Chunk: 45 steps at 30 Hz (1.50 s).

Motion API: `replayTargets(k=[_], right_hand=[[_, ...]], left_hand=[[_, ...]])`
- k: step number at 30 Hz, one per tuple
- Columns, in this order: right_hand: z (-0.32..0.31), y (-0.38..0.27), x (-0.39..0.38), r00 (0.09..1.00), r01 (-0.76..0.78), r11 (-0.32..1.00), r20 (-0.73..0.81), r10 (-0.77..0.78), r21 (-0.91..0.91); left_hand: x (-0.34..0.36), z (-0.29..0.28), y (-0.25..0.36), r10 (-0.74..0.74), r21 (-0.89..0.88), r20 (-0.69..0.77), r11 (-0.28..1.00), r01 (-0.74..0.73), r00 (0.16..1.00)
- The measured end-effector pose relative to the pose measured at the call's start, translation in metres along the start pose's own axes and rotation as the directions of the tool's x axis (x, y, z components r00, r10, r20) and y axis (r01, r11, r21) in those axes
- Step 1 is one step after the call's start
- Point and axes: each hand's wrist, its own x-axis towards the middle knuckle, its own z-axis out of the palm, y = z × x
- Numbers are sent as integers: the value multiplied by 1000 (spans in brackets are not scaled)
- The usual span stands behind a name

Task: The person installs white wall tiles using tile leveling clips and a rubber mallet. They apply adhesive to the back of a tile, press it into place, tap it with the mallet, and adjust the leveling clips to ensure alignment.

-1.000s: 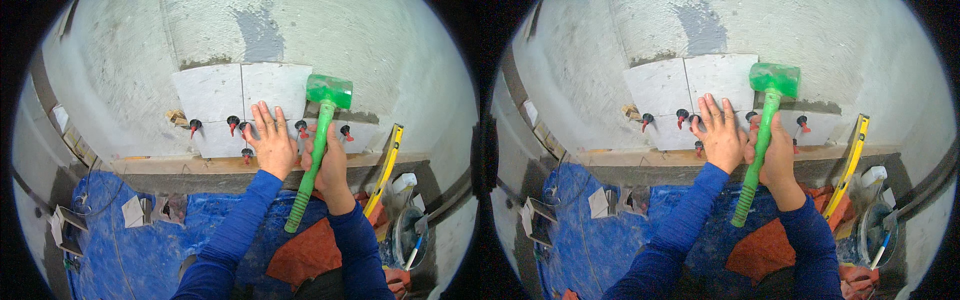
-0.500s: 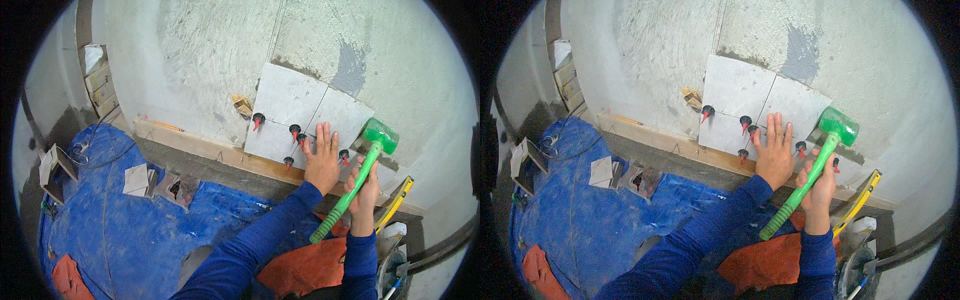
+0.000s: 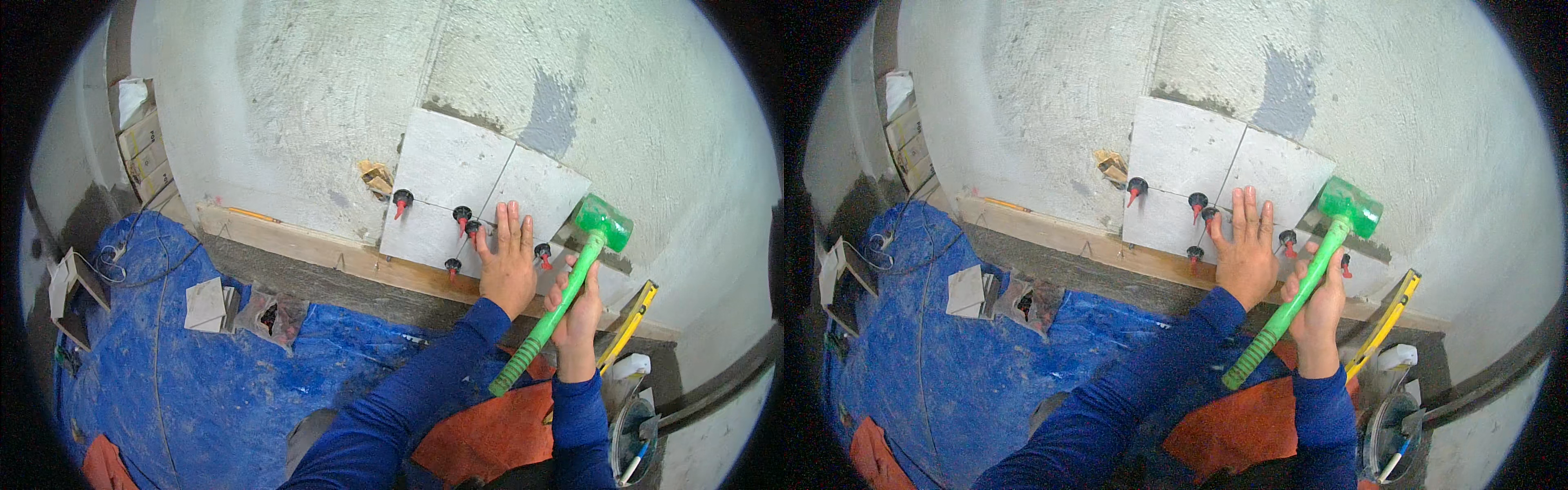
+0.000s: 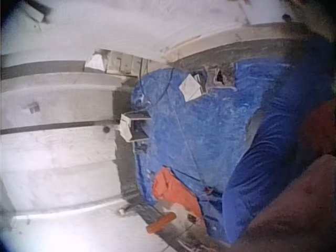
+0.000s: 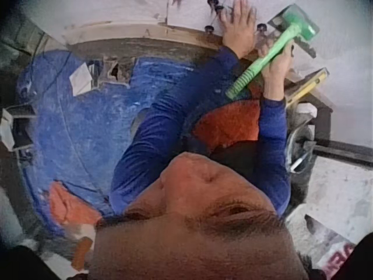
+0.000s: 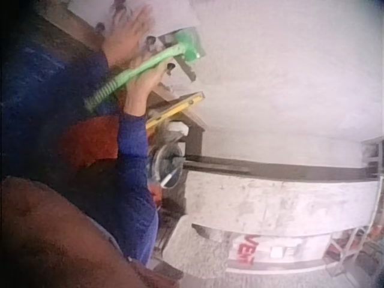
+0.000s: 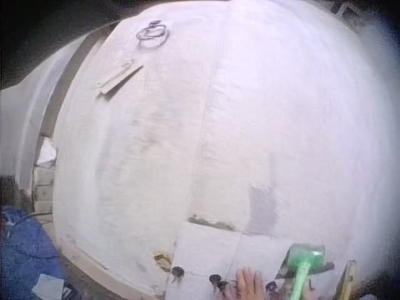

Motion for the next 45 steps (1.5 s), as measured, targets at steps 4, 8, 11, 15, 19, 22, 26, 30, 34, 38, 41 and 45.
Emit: replayTargets(k=[4,8,11,15,19,22,26,30,34,38,41,45], right_hand=[[-7,-3,0,999,32,999,22,-33,15],[-15,-7,0,998,40,998,52,-42,38],[-15,-11,-3,996,71,997,58,-73,38],[-8,-26,-9,989,131,990,56,-134,50],[-1,-54,-15,955,274,961,111,-275,28],[1,-75,-22,930,346,938,132,-343,3],[7,-89,-36,904,420,907,103,-416,-24],[20,-85,-43,890,441,897,122,-440,19],[34,-75,-42,891,440,897,147,-430,-43],[42,-62,-43,892,446,888,142,-430,-115],[47,-57,-44,888,457,876,133,-440,-151],[53,-62,-38,893,450,880,68,-445,-155]], left_hand=[[-1,4,1,10,29,-37,1000,-9,999],[-2,11,-1,39,29,-76,999,-37,996],[-4,7,-1,24,-17,-103,1000,-26,994],[15,-23,-7,-31,-194,-254,981,-19,967],[71,-74,-58,-198,-283,-606,959,25,770],[116,-117,-144,-413,-470,-577,873,127,705],[123,-138,-193,-407,-655,-175,728,203,896],[115,-125,-186,-297,-521,-250,843,130,922],[117,-117,-185,-282,-515,-197,845,145,939],[120,-122,-193,-226,-620,-204,783,53,953],[115,-131,-200,-263,-641,-296,768,13,918],[107,-143,-207,-314,-675,-274,736,52,909]])
